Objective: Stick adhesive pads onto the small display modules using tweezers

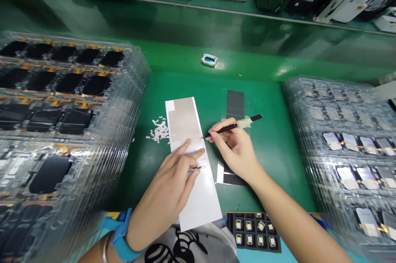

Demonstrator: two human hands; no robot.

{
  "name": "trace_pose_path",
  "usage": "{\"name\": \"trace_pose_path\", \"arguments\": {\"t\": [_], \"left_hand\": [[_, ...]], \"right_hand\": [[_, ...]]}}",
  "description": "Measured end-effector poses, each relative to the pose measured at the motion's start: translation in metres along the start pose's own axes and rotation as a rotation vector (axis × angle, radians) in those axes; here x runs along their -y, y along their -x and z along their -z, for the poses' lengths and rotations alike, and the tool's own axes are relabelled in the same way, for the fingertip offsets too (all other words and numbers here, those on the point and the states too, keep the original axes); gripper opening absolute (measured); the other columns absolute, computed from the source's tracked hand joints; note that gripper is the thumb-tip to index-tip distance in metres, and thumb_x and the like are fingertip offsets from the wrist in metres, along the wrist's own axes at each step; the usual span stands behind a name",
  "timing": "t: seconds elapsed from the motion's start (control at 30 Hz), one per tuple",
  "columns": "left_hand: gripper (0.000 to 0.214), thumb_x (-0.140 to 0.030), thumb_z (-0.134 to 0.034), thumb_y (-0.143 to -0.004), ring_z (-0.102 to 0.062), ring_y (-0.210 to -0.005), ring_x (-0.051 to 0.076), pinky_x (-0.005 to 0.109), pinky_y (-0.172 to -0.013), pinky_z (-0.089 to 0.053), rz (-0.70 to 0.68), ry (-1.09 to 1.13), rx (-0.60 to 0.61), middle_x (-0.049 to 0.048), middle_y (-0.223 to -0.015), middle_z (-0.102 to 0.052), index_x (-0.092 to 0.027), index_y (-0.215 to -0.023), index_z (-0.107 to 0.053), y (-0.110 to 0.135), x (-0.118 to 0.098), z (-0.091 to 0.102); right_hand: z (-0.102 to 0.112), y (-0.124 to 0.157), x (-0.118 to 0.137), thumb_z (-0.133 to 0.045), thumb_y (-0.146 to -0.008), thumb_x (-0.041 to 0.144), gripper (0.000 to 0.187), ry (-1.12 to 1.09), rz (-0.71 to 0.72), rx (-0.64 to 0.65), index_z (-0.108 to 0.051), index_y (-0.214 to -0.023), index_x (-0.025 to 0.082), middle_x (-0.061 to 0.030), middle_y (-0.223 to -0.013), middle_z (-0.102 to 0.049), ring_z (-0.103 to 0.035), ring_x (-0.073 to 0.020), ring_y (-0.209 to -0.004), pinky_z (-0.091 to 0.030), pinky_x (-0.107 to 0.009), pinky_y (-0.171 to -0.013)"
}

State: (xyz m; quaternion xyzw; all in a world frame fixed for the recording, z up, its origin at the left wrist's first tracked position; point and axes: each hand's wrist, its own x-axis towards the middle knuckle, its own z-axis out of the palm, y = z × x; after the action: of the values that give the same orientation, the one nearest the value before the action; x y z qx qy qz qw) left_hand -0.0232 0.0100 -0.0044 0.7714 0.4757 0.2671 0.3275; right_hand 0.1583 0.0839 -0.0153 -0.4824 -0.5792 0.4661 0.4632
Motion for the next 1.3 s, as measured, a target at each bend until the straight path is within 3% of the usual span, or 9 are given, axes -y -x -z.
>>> {"name": "trace_pose_path", "arguments": {"t": [0.4,0.6,0.67,0.73,0.83,0.9,0.97,1.1,1.3], "left_hand": [[0.021,-0.001,-0.044,-0.097,-0.036,-0.151,0.038,0.063,-0.112,-0.045,-0.027,-0.059,0.001,0.0182,-0.126,-0.069,-0.021,-0.104,-0.045,-0.004,0.001,-0.002],[0.015,-0.006,-0.042,-0.100,-0.039,-0.149,0.038,0.062,-0.112,-0.043,0.000,-0.003,-0.015,0.0189,-0.125,-0.069,-0.020,-0.104,-0.047,-0.006,0.002,-0.001],[0.012,-0.010,-0.044,-0.102,-0.043,-0.147,0.036,0.060,-0.112,-0.042,0.012,0.076,-0.074,0.0180,-0.127,-0.068,-0.020,-0.104,-0.048,-0.005,0.002,0.000],[0.007,-0.015,-0.047,-0.103,-0.055,-0.136,0.032,0.053,-0.106,-0.047,0.061,0.220,-0.155,0.0144,-0.122,-0.070,-0.021,-0.104,-0.050,-0.004,0.001,0.002],[0.004,-0.026,-0.050,-0.106,-0.072,-0.091,0.020,0.033,-0.080,-0.056,0.217,0.594,-0.250,0.0046,-0.094,-0.073,-0.023,-0.102,-0.049,0.000,-0.001,0.005],[0.010,-0.032,-0.050,-0.107,-0.065,-0.066,0.013,0.024,-0.062,-0.051,0.298,0.861,-0.245,-0.0010,-0.077,-0.069,-0.024,-0.103,-0.047,0.002,-0.003,0.007],[0.013,-0.036,-0.049,-0.107,-0.055,-0.054,0.010,0.019,-0.053,-0.045,0.332,1.048,-0.215,-0.0039,-0.070,-0.063,-0.024,-0.103,-0.045,0.003,-0.005,0.008],[0.019,-0.044,-0.047,-0.107,-0.045,-0.053,0.009,0.020,-0.054,-0.039,0.353,1.210,-0.209,-0.0043,-0.072,-0.060,-0.024,-0.106,-0.045,0.003,-0.006,0.008],[0.015,-0.040,-0.046,-0.108,-0.042,-0.059,0.009,0.021,-0.059,-0.037,0.246,1.206,-0.209,-0.0045,-0.077,-0.056,-0.025,-0.111,-0.046,0.001,-0.006,0.004]], "right_hand": [[0.002,-0.001,0.008,-0.080,-0.084,0.041,0.026,-0.003,-0.096,-0.019,-0.067,-0.082,0.019,-0.0037,-0.083,-0.070,-0.075,-0.0160,-0.070,-0.067,-0.026,-0.069],[0.009,0.001,0.017,-0.082,-0.082,0.036,0.022,-0.043,-0.055,-0.075,-0.067,-0.082,0.019,-0.0024,-0.083,-0.070,-0.076,-0.0164,-0.070,-0.067,-0.030,-0.071],[0.011,0.007,0.024,-0.082,-0.083,0.030,0.016,-0.082,-0.003,-0.153,-0.069,-0.083,0.021,-0.0007,-0.085,-0.068,-0.075,-0.0154,-0.072,-0.067,-0.029,-0.072],[0.009,0.018,0.033,-0.079,-0.085,0.025,0.010,-0.125,0.050,-0.251,-0.069,-0.086,0.023,0.0006,-0.086,-0.065,-0.076,-0.0155,-0.077,-0.067,-0.029,-0.073],[-0.005,0.040,0.043,-0.073,-0.089,0.019,0.010,-0.190,0.105,-0.366,-0.066,-0.092,0.025,0.0008,-0.085,-0.064,-0.076,-0.0173,-0.079,-0.068,-0.030,-0.072],[-0.020,0.054,0.044,-0.069,-0.092,0.017,0.011,-0.247,0.133,-0.398,-0.063,-0.096,0.026,0.0007,-0.086,-0.064,-0.076,-0.0174,-0.079,-0.069,-0.032,-0.071],[-0.035,0.064,0.041,-0.064,-0.094,0.016,0.012,-0.284,0.135,-0.398,-0.059,-0.098,0.026,0.0004,-0.086,-0.064,-0.077,-0.0173,-0.081,-0.069,-0.033,-0.072],[-0.053,0.070,0.032,-0.061,-0.096,0.016,0.013,-0.267,0.130,-0.382,-0.056,-0.099,0.027,-0.0016,-0.087,-0.065,-0.077,-0.0184,-0.086,-0.069,-0.031,-0.071],[-0.056,0.069,0.026,-0.063,-0.094,0.012,0.015,-0.264,0.159,-0.407,-0.059,-0.098,0.026,-0.0010,-0.086,-0.066,-0.077,-0.0179,-0.088,-0.069,-0.028,-0.070]]}}
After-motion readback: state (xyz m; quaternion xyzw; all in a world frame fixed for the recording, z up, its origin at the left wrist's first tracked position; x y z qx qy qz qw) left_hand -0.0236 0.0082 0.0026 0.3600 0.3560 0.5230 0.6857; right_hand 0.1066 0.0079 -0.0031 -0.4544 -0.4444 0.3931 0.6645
